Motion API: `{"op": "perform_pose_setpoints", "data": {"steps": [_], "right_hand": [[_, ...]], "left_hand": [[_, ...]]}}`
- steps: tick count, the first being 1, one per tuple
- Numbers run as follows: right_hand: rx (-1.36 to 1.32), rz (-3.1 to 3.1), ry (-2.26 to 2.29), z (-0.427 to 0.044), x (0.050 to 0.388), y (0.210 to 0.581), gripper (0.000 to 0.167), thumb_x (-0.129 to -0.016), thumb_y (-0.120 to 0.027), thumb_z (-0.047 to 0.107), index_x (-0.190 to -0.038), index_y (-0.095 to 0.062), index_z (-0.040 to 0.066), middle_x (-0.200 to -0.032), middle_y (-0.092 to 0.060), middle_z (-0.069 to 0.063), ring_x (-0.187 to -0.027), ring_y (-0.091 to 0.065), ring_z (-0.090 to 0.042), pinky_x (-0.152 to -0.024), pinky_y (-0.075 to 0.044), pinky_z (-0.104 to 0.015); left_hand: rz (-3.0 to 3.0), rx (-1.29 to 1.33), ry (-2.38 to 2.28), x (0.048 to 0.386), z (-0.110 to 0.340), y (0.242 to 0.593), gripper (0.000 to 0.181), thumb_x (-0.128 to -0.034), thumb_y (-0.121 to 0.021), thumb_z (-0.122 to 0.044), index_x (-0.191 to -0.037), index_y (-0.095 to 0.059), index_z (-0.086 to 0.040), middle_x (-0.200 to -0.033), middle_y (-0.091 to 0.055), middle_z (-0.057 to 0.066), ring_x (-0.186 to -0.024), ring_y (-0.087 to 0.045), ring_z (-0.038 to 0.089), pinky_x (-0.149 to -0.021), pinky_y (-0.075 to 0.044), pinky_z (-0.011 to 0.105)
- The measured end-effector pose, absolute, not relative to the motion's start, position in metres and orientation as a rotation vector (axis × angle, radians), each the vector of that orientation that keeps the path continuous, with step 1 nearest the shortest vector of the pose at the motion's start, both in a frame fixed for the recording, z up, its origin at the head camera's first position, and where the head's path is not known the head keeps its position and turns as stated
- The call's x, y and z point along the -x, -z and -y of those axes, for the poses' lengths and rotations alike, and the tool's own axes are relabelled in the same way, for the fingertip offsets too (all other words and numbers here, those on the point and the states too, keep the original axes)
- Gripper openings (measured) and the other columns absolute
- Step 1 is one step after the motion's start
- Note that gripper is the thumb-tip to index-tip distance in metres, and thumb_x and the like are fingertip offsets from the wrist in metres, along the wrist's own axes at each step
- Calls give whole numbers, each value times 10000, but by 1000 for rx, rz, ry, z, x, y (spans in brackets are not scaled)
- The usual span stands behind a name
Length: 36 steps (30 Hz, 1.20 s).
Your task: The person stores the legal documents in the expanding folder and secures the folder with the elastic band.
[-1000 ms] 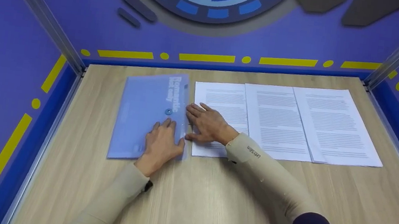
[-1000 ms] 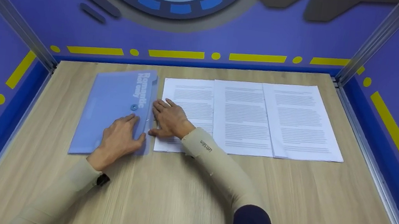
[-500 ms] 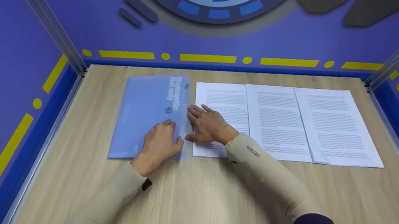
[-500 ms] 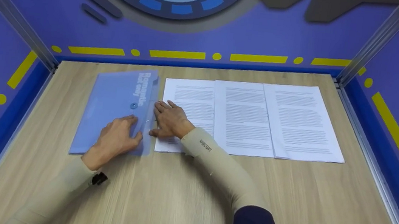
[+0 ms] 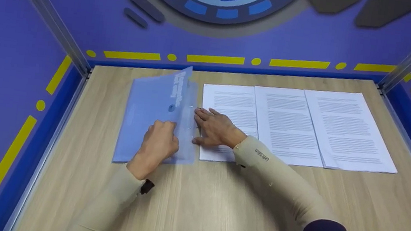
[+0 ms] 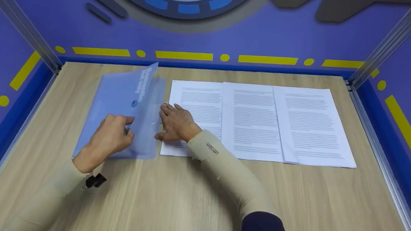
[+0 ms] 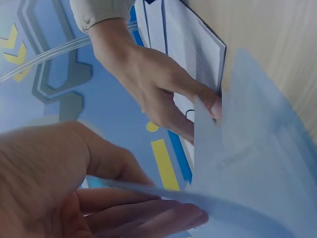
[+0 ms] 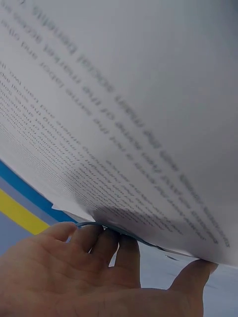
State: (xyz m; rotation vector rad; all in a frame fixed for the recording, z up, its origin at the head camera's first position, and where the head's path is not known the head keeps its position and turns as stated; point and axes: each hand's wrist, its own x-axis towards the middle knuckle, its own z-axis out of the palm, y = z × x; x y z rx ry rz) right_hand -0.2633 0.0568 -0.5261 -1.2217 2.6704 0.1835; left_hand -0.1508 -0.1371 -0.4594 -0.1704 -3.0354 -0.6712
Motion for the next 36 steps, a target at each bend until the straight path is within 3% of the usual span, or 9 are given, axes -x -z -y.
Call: {"op": "perform_pose_setpoints", "data": {"steps": [6,13,19,28,36], "right_hand": [[1256,-2674,-190,-58,264,527,957,-1036,-472,703,-1669,-302,5,-1762,-250,-157,-1648,-236,-274,-1349,-206,-432],[1291,-2685,-176,-58,265,528,955,-1033,-489,702,-1653,-340,-10,-1745,-291,-177,-1637,-267,-291,-1340,-236,-451],[1284,-2684,-171,-58,265,526,966,-1030,-491,708,-1655,-333,-11,-1744,-291,-182,-1634,-273,-306,-1338,-238,-458],[1231,-2662,-136,-57,264,526,958,-1034,-500,685,-1669,-297,-3,-1762,-247,-171,-1646,-238,-300,-1350,-200,-444],[1241,-2665,-119,-56,265,526,945,-1033,-511,671,-1663,-312,-4,-1756,-265,-174,-1644,-248,-297,-1347,-214,-448]], "left_hand": [[2928,143,668,148,141,455,218,-866,-564,105,-868,-762,13,-836,-737,263,-777,-740,443,-608,-603,532],[2829,117,741,145,149,453,337,-894,-549,120,-1074,-823,43,-1058,-785,272,-910,-772,442,-719,-649,540],[2758,126,834,142,157,451,293,-934,-637,72,-1186,-786,62,-1131,-773,278,-958,-792,411,-764,-669,511],[2728,103,941,137,171,436,284,-951,-705,53,-1226,-748,108,-1167,-755,301,-996,-794,398,-811,-667,493],[2769,18,983,133,184,424,274,-929,-759,26,-1194,-768,96,-1104,-779,280,-990,-796,390,-822,-663,511]]}}
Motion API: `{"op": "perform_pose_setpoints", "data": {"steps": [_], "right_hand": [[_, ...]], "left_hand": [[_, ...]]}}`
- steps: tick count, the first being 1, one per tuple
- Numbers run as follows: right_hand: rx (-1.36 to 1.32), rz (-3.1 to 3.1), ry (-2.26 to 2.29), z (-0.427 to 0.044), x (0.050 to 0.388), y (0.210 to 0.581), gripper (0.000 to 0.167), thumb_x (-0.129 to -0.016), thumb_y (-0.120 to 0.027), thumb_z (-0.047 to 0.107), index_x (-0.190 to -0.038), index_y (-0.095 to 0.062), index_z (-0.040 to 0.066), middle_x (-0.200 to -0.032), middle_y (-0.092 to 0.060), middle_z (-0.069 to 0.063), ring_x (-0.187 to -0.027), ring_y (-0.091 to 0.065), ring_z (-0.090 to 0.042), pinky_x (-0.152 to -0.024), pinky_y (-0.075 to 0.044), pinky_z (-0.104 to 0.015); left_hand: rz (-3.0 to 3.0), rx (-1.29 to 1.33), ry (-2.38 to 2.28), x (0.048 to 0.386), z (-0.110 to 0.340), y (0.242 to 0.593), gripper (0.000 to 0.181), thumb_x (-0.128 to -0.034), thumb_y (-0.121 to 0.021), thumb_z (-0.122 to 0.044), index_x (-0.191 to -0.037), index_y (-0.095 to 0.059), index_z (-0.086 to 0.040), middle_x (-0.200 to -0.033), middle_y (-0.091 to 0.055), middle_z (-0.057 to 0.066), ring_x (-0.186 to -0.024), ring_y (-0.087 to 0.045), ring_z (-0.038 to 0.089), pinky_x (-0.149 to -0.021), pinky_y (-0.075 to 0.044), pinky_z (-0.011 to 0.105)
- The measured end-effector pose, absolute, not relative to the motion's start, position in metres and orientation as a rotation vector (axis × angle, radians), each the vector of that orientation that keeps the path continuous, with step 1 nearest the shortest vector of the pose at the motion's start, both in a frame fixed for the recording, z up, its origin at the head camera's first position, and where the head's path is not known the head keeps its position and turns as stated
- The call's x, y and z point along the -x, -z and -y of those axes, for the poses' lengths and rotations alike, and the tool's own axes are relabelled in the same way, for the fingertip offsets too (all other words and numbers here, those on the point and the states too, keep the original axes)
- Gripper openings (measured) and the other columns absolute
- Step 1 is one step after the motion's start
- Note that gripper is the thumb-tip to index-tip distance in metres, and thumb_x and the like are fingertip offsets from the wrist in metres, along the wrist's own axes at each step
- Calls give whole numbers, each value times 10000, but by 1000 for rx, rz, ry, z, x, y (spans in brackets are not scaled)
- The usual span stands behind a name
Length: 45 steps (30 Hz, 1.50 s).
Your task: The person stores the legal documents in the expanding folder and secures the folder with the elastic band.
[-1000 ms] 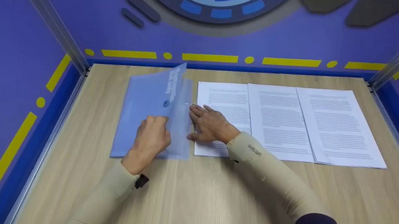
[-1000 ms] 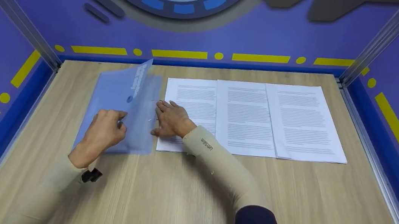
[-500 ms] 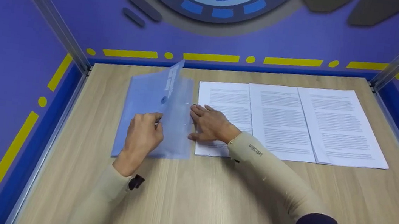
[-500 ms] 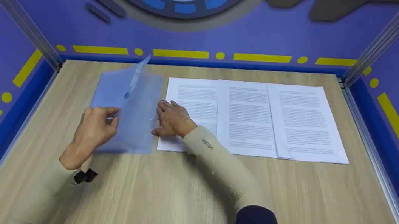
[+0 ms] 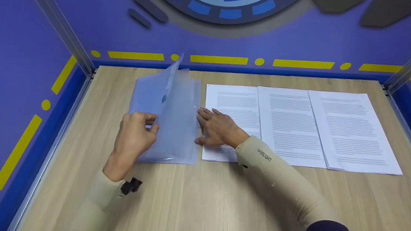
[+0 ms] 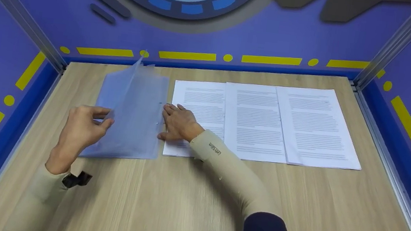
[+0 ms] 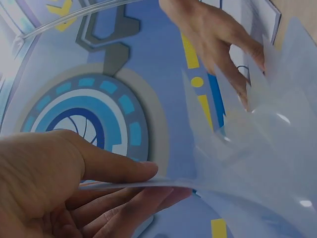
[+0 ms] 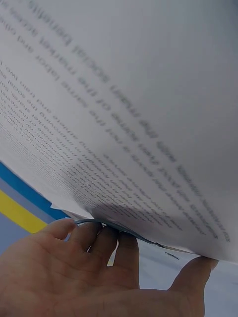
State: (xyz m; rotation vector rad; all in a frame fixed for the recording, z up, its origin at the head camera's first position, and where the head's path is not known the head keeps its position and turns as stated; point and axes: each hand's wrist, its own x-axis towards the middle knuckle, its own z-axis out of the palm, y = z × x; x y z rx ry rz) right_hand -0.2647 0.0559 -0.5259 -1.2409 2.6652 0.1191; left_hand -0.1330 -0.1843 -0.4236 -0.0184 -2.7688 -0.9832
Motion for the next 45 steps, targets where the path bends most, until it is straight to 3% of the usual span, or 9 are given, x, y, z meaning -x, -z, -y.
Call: {"op": "perform_pose_setpoints", "data": {"steps": [20,29,42,45], "right_hand": [[1238,-2668,-136,-59,265,526,952,-1034,-508,679,-1663,-307,-7,-1756,-257,-179,-1645,-240,-304,-1342,-225,-459],[1262,-2675,-135,-58,265,525,946,-1037,-499,679,-1661,-317,-8,-1751,-271,-180,-1640,-255,-303,-1341,-232,-450],[1274,-2664,-49,-59,268,527,949,-1032,-522,679,-1660,-323,-4,-1751,-272,-176,-1642,-247,-312,-1347,-208,-447],[1268,-2667,-51,-60,268,528,954,-1029,-523,686,-1662,-321,1,-1754,-267,-171,-1643,-246,-309,-1348,-204,-440]], "left_hand": [[2695,-15,1143,133,221,416,269,-965,-769,-84,-1212,-792,21,-1133,-783,264,-933,-796,395,-808,-659,527],[2607,-76,1233,128,234,420,258,-958,-788,-102,-1190,-805,9,-1151,-783,252,-1014,-786,404,-871,-649,526],[2470,50,1216,131,232,436,209,-922,-811,-41,-1108,-816,54,-1058,-801,238,-916,-803,366,-808,-660,451],[2473,60,1232,132,230,438,213,-922,-809,-38,-1112,-813,59,-1066,-798,244,-919,-805,365,-794,-664,373]]}}
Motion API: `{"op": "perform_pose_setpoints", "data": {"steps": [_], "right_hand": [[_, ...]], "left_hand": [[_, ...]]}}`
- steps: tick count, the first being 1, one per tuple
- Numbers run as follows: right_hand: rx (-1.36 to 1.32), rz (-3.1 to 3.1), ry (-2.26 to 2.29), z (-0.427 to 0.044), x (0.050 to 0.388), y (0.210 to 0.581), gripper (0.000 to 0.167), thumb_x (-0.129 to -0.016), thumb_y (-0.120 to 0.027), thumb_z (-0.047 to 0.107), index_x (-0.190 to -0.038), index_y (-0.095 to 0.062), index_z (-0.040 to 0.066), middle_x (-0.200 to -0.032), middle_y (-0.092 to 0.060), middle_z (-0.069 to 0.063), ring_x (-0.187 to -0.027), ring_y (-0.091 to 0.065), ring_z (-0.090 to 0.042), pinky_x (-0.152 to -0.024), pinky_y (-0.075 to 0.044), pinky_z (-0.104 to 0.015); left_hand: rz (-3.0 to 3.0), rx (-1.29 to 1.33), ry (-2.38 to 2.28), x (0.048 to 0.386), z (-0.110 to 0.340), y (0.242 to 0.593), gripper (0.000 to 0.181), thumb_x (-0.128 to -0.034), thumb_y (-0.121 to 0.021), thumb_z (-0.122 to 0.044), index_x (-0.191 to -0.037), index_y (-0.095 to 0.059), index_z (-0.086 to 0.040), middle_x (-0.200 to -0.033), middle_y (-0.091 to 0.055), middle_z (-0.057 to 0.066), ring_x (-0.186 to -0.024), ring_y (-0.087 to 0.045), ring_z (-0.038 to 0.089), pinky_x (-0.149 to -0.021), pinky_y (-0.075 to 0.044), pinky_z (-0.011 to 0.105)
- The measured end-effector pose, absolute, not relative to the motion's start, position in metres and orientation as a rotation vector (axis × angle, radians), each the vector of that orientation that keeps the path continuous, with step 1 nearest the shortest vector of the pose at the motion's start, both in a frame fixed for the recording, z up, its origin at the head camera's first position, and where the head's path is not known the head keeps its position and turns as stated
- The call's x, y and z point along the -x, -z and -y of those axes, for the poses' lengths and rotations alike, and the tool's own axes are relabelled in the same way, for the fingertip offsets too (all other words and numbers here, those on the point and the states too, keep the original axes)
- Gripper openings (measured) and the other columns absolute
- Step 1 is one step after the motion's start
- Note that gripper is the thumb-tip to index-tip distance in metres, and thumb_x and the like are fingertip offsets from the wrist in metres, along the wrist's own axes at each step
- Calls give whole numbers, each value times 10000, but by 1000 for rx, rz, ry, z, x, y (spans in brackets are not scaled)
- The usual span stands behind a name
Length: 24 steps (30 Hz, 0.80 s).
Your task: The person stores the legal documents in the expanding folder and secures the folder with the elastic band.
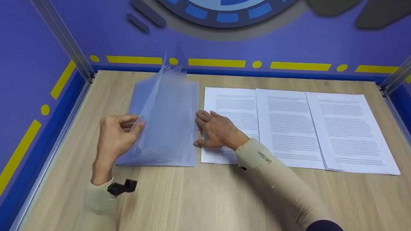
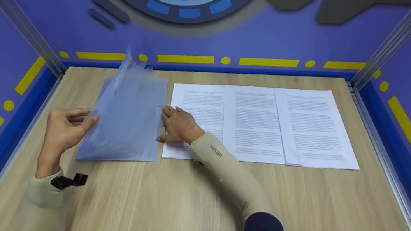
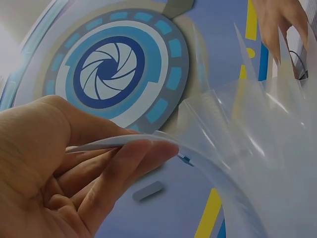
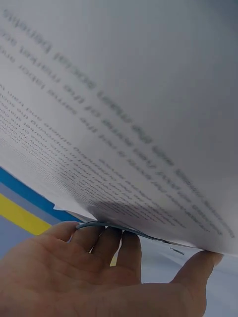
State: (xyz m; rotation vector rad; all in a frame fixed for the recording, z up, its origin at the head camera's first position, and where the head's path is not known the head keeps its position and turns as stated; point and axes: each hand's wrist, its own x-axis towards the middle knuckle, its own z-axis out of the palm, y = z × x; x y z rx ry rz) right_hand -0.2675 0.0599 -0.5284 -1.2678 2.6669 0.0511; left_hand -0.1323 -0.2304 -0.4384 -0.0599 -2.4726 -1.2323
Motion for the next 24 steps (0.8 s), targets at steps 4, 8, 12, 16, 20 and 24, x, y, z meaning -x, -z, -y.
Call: {"op": "perform_pose_setpoints", "data": {"steps": [4,8,12,16,20,24], "right_hand": [[1270,-2672,-46,-61,267,528,952,-1030,-520,684,-1664,-316,3,-1757,-258,-170,-1646,-234,-305,-1350,-194,-436],[1281,-2684,7,-65,266,526,930,-1031,-539,664,-1656,-341,5,-1752,-274,-176,-1643,-243,-319,-1350,-195,-447],[1289,-2695,43,-69,265,524,910,-1031,-552,655,-1643,-376,6,-1741,-305,-177,-1636,-258,-338,-1348,-205,-460],[1288,-2708,77,-75,263,519,908,-1026,-561,663,-1641,-390,17,-1741,-316,-168,-1637,-250,-347,-1349,-198,-469],[1283,-2739,109,-83,263,511,892,-1026,-568,656,-1649,-388,42,-1742,-317,-164,-1635,-251,-361,-1347,-199,-485],[1237,-2772,123,-97,265,499,878,-1033,-549,659,-1656,-384,62,-1744,-314,-154,-1635,-252,-363,-1344,-206,-493]], "left_hand": [[2469,68,1255,133,229,439,218,-918,-809,-33,-1109,-808,72,-1061,-795,254,-924,-805,374,-760,-622,181],[2466,90,1270,135,227,440,205,-921,-805,-25,-1102,-812,69,-1042,-800,247,-915,-808,364,-742,-593,120],[2474,110,1272,135,225,443,208,-921,-804,-21,-1107,-809,70,-1044,-800,245,-919,-807,367,-773,-655,276],[2470,115,1262,135,225,445,210,-913,-808,-10,-1103,-807,79,-1033,-796,263,-907,-804,393,-787,-665,426],[2466,114,1256,136,225,446,208,-914,-802,-3,-1102,-805,85,-1032,-792,277,-909,-800,411,-787,-663,449],[2484,115,1260,135,225,445,222,-922,-800,-14,-1119,-798,89,-1058,-791,271,-929,-802,395,-792,-664,420]]}}
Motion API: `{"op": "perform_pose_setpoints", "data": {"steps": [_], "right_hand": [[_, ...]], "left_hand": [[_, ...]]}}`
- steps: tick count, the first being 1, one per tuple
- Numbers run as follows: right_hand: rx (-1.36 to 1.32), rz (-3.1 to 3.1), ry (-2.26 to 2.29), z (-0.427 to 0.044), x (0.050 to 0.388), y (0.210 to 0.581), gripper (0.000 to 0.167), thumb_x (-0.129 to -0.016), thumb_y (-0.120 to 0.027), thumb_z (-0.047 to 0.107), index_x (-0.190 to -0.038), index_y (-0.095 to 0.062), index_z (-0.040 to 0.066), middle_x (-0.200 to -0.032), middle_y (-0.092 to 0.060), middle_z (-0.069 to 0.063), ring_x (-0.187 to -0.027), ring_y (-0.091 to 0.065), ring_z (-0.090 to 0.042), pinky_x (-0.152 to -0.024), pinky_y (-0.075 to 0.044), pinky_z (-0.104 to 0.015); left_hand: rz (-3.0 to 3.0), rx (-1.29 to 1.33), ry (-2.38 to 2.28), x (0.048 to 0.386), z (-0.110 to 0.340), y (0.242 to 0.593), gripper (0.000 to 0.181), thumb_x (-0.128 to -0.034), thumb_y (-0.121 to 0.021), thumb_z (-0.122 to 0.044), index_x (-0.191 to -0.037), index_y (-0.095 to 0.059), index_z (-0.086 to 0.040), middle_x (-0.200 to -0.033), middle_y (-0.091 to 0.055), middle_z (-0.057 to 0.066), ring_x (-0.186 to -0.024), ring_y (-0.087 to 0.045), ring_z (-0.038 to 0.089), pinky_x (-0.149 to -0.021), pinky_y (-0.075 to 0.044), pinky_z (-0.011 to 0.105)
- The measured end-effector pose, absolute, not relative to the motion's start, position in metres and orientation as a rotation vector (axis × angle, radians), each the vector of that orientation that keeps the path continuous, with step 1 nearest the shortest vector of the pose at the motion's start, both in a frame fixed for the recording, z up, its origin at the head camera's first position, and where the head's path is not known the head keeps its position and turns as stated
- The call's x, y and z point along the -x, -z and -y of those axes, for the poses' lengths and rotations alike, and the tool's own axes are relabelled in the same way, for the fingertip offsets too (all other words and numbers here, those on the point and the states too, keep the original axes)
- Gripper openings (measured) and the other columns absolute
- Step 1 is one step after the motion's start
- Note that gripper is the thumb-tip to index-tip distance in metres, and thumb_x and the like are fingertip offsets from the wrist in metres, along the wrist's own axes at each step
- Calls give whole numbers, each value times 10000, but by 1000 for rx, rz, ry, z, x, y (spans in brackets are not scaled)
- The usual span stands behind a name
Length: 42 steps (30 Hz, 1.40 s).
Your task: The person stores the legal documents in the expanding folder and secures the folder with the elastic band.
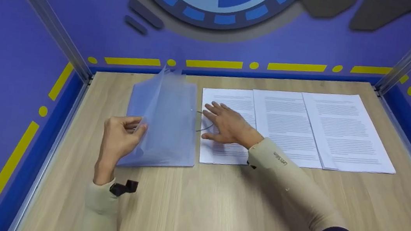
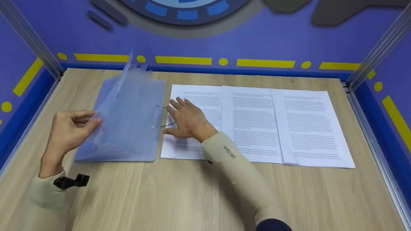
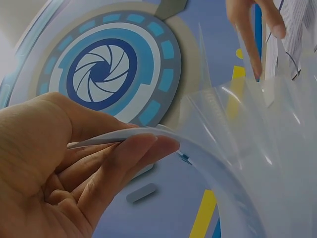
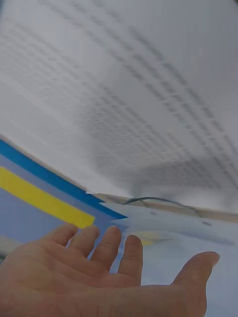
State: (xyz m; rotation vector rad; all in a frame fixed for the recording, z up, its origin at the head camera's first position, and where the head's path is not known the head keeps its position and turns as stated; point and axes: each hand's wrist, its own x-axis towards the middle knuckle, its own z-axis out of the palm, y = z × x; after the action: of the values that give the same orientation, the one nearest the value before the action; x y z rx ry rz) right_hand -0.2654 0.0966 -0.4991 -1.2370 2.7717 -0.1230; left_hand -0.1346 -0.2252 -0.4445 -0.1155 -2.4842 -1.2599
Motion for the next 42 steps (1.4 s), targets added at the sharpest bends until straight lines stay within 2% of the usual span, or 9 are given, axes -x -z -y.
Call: {"op": "perform_pose_setpoints", "data": {"steps": [9,16,18,22,24,28,33,38,42], "right_hand": [[1070,-2820,291,-137,273,477,890,-1029,-552,666,-1665,-366,72,-1746,-309,-159,-1627,-263,-391,-1328,-234,-549],[957,-2878,407,-177,277,469,889,-1004,-619,641,-1653,-393,76,-1731,-339,-169,-1607,-301,-416,-1298,-284,-600],[941,-2894,448,-188,278,468,882,-1001,-635,627,-1648,-402,74,-1723,-353,-170,-1598,-320,-416,-1289,-302,-603],[900,-2928,496,-210,277,466,878,-991,-672,592,-1651,-399,80,-1714,-368,-174,-1575,-363,-418,-1270,-330,-615],[867,-2943,508,-222,277,465,885,-983,-687,587,-1654,-397,87,-1715,-367,-171,-1564,-381,-421,-1262,-338,-623],[781,-2969,527,-246,278,464,894,-980,-691,589,-1658,-387,92,-1721,-356,-169,-1549,-393,-443,-1249,-339,-651],[670,-2994,538,-283,279,464,893,-989,-694,566,-1656,-377,66,-1714,-356,-192,-1555,-366,-462,-1247,-316,-675],[547,-2994,548,-320,279,462,924,-995,-663,615,-1654,-361,40,-1707,-337,-241,-1562,-321,-498,-1236,-287,-717],[451,-2996,542,-347,276,461,951,-993,-648,645,-1653,-351,28,-1703,-325,-272,-1558,-305,-521,-1230,-271,-737]], "left_hand": [[2501,113,1232,132,226,444,214,-921,-801,-15,-1108,-801,90,-1052,-796,258,-926,-805,382,-789,-661,452],[2476,116,1251,135,225,443,208,-917,-803,-12,-1104,-807,78,-1030,-803,241,-911,-808,366,-751,-617,162],[2477,120,1251,136,225,444,206,-918,-797,-8,-1106,-808,75,-1029,-802,247,-907,-806,375,-756,-630,193],[2493,123,1227,136,224,445,216,-926,-792,-22,-1117,-804,77,-1039,-799,256,-912,-802,388,-792,-666,405],[2503,120,1211,136,224,446,220,-931,-790,-30,-1122,-802,79,-1042,-798,257,-916,-802,389,-799,-664,440],[2508,101,1220,136,223,445,211,-936,-789,-36,-1114,-805,76,-1034,-803,243,-911,-806,364,-774,-657,291],[2505,99,1259,135,223,443,214,-941,-786,-40,-1123,-805,72,-1034,-803,241,-909,-806,360,-734,-562,77],[2494,107,1267,135,225,443,214,-938,-787,-30,-1126,-804,70,-1036,-803,242,-905,-805,365,-723,-528,39],[2490,111,1254,135,225,444,209,-935,-788,-26,-1123,-808,64,-1025,-805,236,-894,-806,364,-733,-564,82]]}}
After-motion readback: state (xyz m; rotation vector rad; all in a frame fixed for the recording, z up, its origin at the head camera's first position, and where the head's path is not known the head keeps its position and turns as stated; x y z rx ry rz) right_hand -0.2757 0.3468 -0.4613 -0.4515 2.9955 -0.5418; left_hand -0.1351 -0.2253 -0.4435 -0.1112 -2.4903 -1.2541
